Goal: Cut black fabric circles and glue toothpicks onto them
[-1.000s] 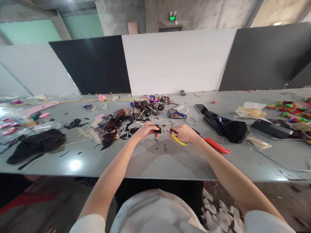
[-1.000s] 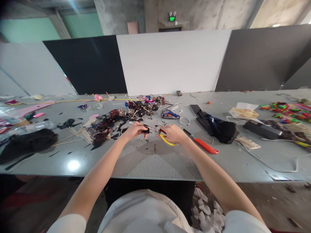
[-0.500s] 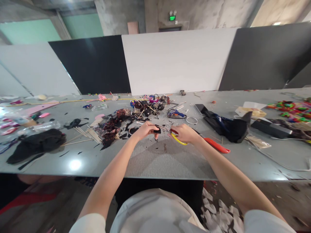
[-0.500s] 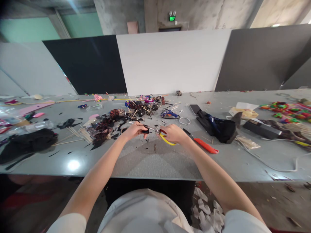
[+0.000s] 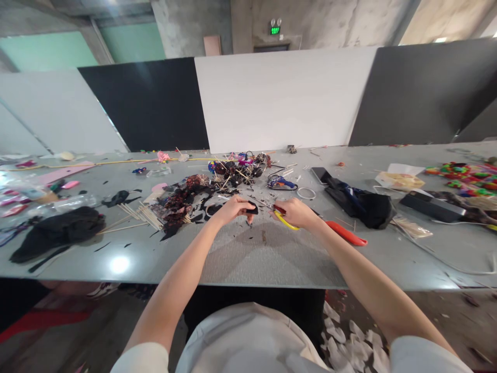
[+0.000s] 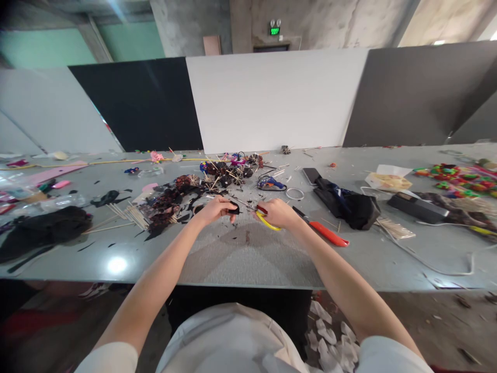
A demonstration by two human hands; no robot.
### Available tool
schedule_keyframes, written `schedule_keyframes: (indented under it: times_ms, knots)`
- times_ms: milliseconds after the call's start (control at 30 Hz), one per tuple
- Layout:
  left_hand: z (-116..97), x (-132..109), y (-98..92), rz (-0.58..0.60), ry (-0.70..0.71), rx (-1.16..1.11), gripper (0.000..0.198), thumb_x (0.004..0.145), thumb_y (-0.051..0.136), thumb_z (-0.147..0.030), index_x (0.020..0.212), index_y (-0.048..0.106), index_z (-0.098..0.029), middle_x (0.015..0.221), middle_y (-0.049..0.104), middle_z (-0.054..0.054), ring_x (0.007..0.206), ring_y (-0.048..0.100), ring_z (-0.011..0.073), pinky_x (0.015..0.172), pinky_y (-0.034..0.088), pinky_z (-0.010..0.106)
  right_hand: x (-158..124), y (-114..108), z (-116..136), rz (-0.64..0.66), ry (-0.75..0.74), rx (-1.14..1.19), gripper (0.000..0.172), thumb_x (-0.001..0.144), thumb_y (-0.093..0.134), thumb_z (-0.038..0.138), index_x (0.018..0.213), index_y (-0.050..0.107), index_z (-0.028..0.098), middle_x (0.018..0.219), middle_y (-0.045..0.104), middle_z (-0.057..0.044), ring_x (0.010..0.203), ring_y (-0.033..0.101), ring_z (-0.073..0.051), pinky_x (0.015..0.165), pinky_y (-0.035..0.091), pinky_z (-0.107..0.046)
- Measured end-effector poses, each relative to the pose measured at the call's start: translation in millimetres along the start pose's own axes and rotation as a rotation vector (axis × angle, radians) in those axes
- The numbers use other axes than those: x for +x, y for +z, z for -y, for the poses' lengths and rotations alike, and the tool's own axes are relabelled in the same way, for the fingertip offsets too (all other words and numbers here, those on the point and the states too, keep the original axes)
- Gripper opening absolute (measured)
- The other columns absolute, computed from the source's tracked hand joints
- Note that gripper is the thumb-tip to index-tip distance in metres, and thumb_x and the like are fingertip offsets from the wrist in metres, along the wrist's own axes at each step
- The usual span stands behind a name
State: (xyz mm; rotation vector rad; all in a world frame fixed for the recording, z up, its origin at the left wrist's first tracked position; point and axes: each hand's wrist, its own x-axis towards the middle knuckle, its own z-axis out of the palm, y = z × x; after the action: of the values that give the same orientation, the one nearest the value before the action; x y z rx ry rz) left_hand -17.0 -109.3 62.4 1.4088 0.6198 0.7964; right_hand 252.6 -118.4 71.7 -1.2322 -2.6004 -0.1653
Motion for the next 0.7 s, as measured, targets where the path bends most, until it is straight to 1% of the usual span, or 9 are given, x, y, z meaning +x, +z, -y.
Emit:
schedule_keyframes:
  times_ms: [200, 367, 433, 533, 700]
  knots:
    - [-1.4, 1.6, 4.4, -0.102, 0.087, 0.032, 0.032, 0.084, 0.075, -0.04, 0.073, 0.073, -0.01, 0.066, 0.072, 0.01, 0.06, 0.068, 0.0182, 0.067, 0.055, 0.032, 2.6, 1.3, 2.9, -0.087, 0.113, 0.115, 0.037, 0.098, 0.047, 0.051, 0.084, 0.061, 0.021, 0.071, 0.065, -0.006, 0.063, 0.056, -0.019, 0.062, 0.028, -0.03]
    - [-3.2, 3.3, 6.5, -0.234, 0.182, 0.109, 0.041, 0.086, 0.073, -0.05, 0.072, 0.074, -0.011, 0.07, 0.073, 0.011, 0.065, 0.069, 0.0189, 0.075, 0.057, 0.033, 3.4, -1.5, 6.6, -0.09, 0.201, 0.176, 0.032, 0.095, 0.052, 0.053, 0.09, 0.056, 0.021, 0.071, 0.062, -0.004, 0.061, 0.052, -0.019, 0.061, 0.029, -0.029]
    - [-4.2, 2.9, 6.3, -0.272, 0.207, 0.161, 0.043, 0.088, 0.07, -0.051, 0.072, 0.075, -0.012, 0.072, 0.074, 0.01, 0.067, 0.07, 0.0188, 0.078, 0.057, 0.032, 3.8, -2.2, 6.5, -0.095, 0.192, 0.207, 0.032, 0.095, 0.052, 0.053, 0.092, 0.054, 0.021, 0.072, 0.062, -0.003, 0.062, 0.052, -0.018, 0.061, 0.029, -0.029]
    - [-6.0, 1.4, 6.4, -0.292, 0.233, 0.247, 0.045, 0.092, 0.066, -0.051, 0.074, 0.077, -0.012, 0.074, 0.076, 0.011, 0.07, 0.072, 0.0191, 0.08, 0.055, 0.03, 4.5, -1.6, 6.6, -0.094, 0.169, 0.228, 0.032, 0.096, 0.051, 0.053, 0.094, 0.053, 0.021, 0.075, 0.063, -0.004, 0.062, 0.051, -0.018, 0.061, 0.03, -0.029]
    - [-8.1, -0.9, 8.8, -0.333, 0.267, 0.374, 0.047, 0.094, 0.064, -0.053, 0.074, 0.077, -0.013, 0.073, 0.077, 0.01, 0.071, 0.071, 0.0204, 0.078, 0.053, 0.029, 5.3, 3.4, 11.5, -0.035, 0.149, 0.16, 0.031, 0.094, 0.054, 0.052, 0.093, 0.057, 0.021, 0.076, 0.066, -0.005, 0.065, 0.055, -0.019, 0.063, 0.03, -0.03]
